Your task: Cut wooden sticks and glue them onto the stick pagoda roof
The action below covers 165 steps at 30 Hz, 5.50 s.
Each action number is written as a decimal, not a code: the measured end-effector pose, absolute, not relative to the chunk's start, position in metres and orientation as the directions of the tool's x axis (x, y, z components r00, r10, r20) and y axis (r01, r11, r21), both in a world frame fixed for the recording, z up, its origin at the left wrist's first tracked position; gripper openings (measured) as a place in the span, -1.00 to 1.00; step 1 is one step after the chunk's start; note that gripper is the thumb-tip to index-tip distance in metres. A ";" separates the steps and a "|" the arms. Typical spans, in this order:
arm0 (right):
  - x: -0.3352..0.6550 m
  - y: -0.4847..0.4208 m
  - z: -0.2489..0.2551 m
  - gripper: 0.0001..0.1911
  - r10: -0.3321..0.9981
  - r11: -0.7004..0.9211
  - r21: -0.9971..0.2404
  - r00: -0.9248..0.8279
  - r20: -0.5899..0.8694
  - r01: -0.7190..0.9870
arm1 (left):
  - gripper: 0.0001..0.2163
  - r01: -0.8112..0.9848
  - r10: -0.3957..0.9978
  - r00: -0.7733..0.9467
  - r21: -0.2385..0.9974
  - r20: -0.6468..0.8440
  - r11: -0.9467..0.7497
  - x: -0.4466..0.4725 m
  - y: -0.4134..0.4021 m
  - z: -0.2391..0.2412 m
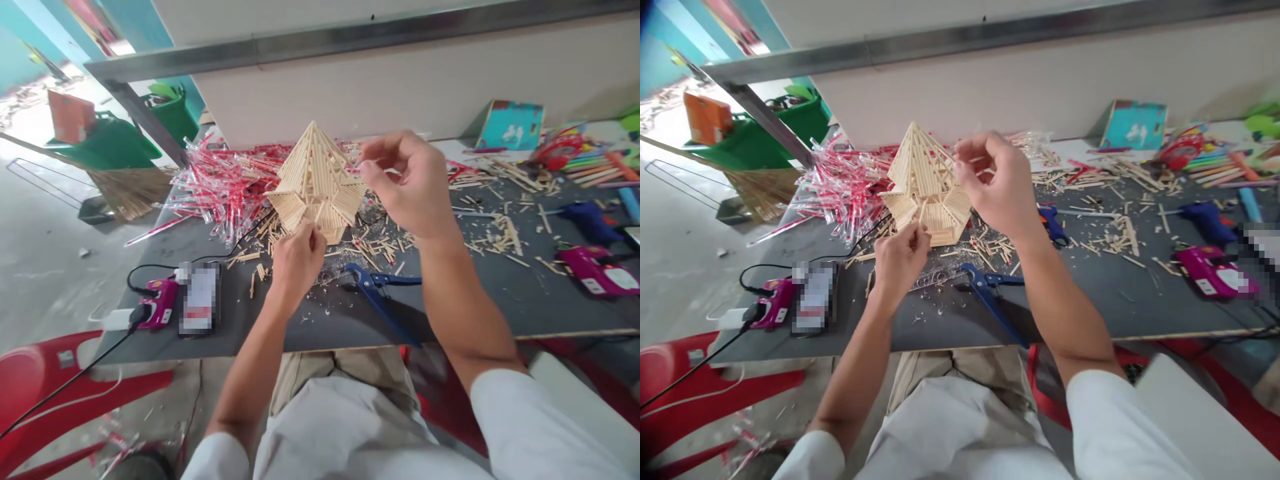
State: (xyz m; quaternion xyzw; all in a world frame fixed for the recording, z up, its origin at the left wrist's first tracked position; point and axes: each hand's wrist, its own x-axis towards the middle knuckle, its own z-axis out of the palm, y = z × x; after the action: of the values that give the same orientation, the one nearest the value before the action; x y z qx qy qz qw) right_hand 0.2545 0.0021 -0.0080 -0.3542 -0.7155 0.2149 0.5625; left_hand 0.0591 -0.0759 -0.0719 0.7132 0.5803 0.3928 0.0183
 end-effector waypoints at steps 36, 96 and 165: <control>0.241 -0.055 -0.137 -0.74 0.915 0.327 -0.939 -0.211 0.344 -0.109 | -0.78 0.649 0.813 0.278 0.524 0.511 -0.551 0.072 -0.079 -0.124; 0.271 -0.058 -0.100 -0.81 0.896 0.304 -0.952 -0.348 0.277 0.025 | -0.80 0.567 0.624 0.323 0.383 0.711 -0.729 0.054 -0.083 -0.119; 0.260 -0.173 -0.111 -0.53 0.989 0.049 -0.881 -0.148 -0.024 0.470 | -0.78 0.643 0.769 0.373 0.454 0.519 -0.617 0.059 -0.090 -0.124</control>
State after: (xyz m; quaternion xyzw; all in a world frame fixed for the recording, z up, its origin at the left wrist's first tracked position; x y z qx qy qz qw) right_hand 0.2604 -0.1731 -0.1112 -0.5646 -0.6458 0.3959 0.3277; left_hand 0.0591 -0.0904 -0.1239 0.8239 0.4284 0.3604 0.0880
